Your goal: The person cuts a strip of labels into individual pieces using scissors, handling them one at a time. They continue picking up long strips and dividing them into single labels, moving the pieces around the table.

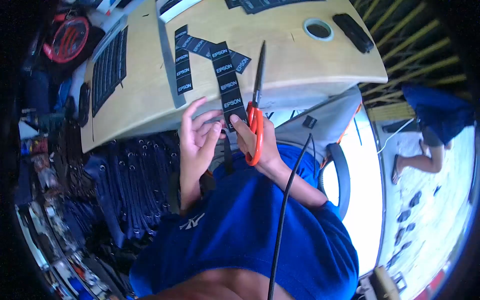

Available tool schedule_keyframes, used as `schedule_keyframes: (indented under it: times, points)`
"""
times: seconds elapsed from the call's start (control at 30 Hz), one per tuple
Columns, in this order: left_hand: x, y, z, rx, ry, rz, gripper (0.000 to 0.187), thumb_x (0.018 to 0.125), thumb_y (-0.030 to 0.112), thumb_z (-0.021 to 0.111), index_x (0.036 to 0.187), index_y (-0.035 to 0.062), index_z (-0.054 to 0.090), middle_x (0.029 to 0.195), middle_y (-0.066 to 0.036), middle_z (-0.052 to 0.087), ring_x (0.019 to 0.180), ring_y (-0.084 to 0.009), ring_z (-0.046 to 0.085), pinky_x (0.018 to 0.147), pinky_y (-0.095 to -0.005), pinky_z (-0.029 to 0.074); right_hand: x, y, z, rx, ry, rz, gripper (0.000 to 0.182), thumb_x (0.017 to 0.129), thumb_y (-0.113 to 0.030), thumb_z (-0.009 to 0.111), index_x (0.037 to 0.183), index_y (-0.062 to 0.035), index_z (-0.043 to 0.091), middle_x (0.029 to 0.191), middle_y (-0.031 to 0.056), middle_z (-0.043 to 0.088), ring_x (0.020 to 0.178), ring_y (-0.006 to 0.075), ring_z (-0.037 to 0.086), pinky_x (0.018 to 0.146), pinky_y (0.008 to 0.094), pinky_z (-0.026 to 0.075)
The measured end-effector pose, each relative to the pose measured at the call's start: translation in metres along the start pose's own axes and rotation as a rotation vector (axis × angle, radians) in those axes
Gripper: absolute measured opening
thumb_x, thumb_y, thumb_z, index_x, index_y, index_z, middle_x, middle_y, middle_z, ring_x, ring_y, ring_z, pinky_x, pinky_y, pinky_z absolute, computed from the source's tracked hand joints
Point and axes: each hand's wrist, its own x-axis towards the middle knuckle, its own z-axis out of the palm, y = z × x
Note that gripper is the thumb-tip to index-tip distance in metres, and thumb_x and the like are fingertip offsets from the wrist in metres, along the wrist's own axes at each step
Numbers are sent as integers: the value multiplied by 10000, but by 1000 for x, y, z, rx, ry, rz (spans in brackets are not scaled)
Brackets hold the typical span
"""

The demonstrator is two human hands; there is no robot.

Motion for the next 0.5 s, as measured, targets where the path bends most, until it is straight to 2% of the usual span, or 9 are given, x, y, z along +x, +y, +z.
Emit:
schedule_keyframes:
  times: [0.07,0.2,0.27,0.3,0.33,0.37,0.4,0.47,0.5]
  points:
    - [6,-14,-1,97,-66,106,458,897,60,555,1315,-5,379,1102,-133,558,879,-124,596,789,-233,485,1,5,0,8,12,15,214,886,-208,611,789,-49,507,476,-37,423,361,47,382,339,213,270]
    - [14,-12,-4,34,-194,45,393,907,56,538,1283,-11,445,1027,-65,574,837,-67,558,749,-191,452,-4,5,0,-53,-54,7,204,878,-193,620,774,-65,501,468,-38,423,349,46,381,330,214,265]
    - [14,-14,-10,59,-184,-125,360,909,47,532,1259,-16,478,873,17,543,740,-4,472,630,-157,382,-5,8,-7,-92,-79,38,220,879,-199,623,767,-55,500,514,-38,432,437,28,416,397,198,316]
    - [15,-17,-7,-25,-157,-112,345,900,36,545,1239,-13,506,754,69,461,647,18,365,537,-153,276,-5,13,-10,-157,-100,-30,228,881,-200,621,763,-49,498,556,-39,438,508,23,423,449,194,331]
    - [18,-21,-4,-23,-174,-119,345,900,36,545,1239,-13,506,754,69,461,647,18,365,537,-153,276,-5,15,-11,-225,-118,-93,236,884,-200,618,760,-42,495,597,-39,444,578,18,430,502,189,346]
    - [19,-26,-1,-21,-120,-104,348,892,36,558,1235,-5,515,729,78,433,616,17,336,514,-155,243,-10,13,-11,-221,-98,-64,202,886,-178,612,814,-29,497,687,-36,454,675,25,410,581,197,353]
    - [17,-29,0,-19,-59,-96,351,885,36,571,1231,2,523,705,87,405,585,17,307,492,-156,210,-13,18,-15,-217,-85,-48,202,886,-178,612,814,-29,497,687,-36,454,675,25,410,581,197,353]
    - [20,-34,-12,88,-95,-56,392,854,23,612,1236,11,526,673,88,439,561,27,345,473,-143,235,-11,24,-27,-327,-110,-311,195,871,-159,629,904,-19,498,721,-26,469,672,45,422,586,214,375]
    - [22,-39,-15,122,-121,1,418,838,14,628,1243,15,523,681,78,491,563,36,370,475,-132,243,-14,22,-42,-445,-175,-274,293,831,-183,680,964,-11,485,764,-12,483,695,63,440,625,227,400]
